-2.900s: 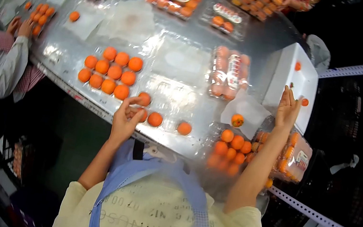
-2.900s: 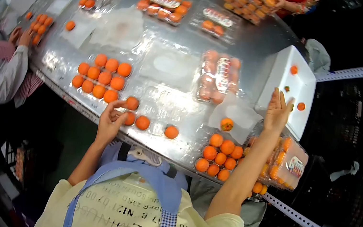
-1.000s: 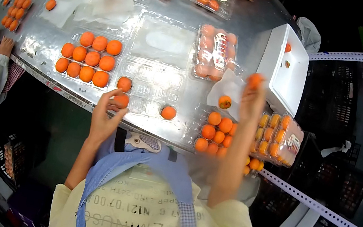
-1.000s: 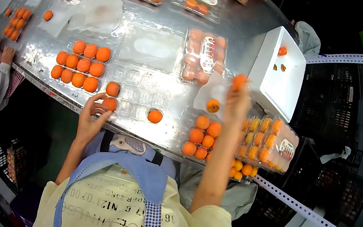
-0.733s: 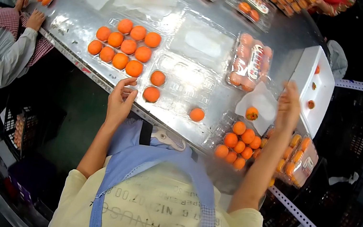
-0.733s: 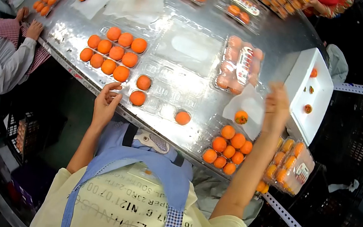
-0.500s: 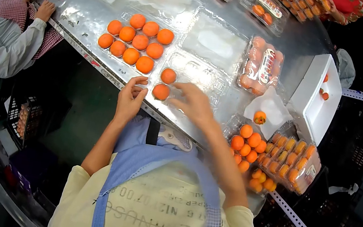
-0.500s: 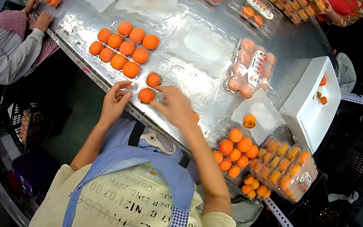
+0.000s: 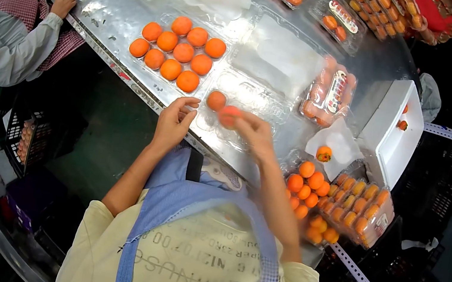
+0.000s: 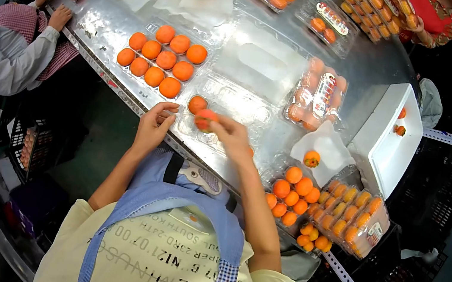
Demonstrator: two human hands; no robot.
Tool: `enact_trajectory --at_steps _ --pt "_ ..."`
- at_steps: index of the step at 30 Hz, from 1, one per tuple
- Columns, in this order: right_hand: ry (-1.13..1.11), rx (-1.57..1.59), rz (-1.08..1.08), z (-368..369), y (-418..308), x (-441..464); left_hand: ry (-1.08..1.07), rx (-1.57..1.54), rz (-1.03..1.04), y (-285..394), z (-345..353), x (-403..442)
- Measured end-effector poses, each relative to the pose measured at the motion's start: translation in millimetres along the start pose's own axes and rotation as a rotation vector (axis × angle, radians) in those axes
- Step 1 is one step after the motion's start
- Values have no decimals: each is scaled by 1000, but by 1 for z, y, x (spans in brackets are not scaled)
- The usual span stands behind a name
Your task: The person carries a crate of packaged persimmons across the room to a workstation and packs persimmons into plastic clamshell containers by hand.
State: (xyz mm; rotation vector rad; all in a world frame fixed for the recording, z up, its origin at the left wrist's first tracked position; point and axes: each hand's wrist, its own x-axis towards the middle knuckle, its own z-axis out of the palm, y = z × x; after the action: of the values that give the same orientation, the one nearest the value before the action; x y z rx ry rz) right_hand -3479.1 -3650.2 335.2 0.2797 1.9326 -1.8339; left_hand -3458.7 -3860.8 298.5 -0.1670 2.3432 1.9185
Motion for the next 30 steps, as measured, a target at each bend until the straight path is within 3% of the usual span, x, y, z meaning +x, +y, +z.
enact_trajectory --at_steps 3,4,5,6,7,9,15,16,17,19,23,26,28,30 --pt "192 141 32 -63 -7 -11 -31 191 140 12 6 9" --pt "270 225 -27 -110 11 -9 -28 255 195 17 9 13" --pt "300 378 -207 -125 -21 -22 -25 320 249 20 12 17" --pt "515 385 -238 -157 -28 -24 -41 399 320 17 15 23" --pt "560 506 -301 -187 -41 -35 -62 449 331 20 19 27" --pt "452 739 -578 -260 -42 -45 -107 551 353 27 28 33" --pt "736 1000 -532 -395 -30 -64 -166 725 409 28 44 47" --pt "511 1156 -587 -441 -9 -70 -159 727 414 27 45 48" --pt "431 1590 -526 -444 -23 -80 -156 740 445 26 46 50" --pt "716 1467 -535 -413 -59 -83 -153 763 505 24 48 52" --pt "722 345 -479 -279 -93 -55 -234 840 443 23 53 55" --pt "292 -106 -171 -192 -76 -68 -315 870 361 18 57 56" --pt "-204 -170 126 -158 -69 -81 -289 792 409 19 55 53" --pt "-540 -328 -8 -131 -22 -86 -229 788 557 20 54 50"
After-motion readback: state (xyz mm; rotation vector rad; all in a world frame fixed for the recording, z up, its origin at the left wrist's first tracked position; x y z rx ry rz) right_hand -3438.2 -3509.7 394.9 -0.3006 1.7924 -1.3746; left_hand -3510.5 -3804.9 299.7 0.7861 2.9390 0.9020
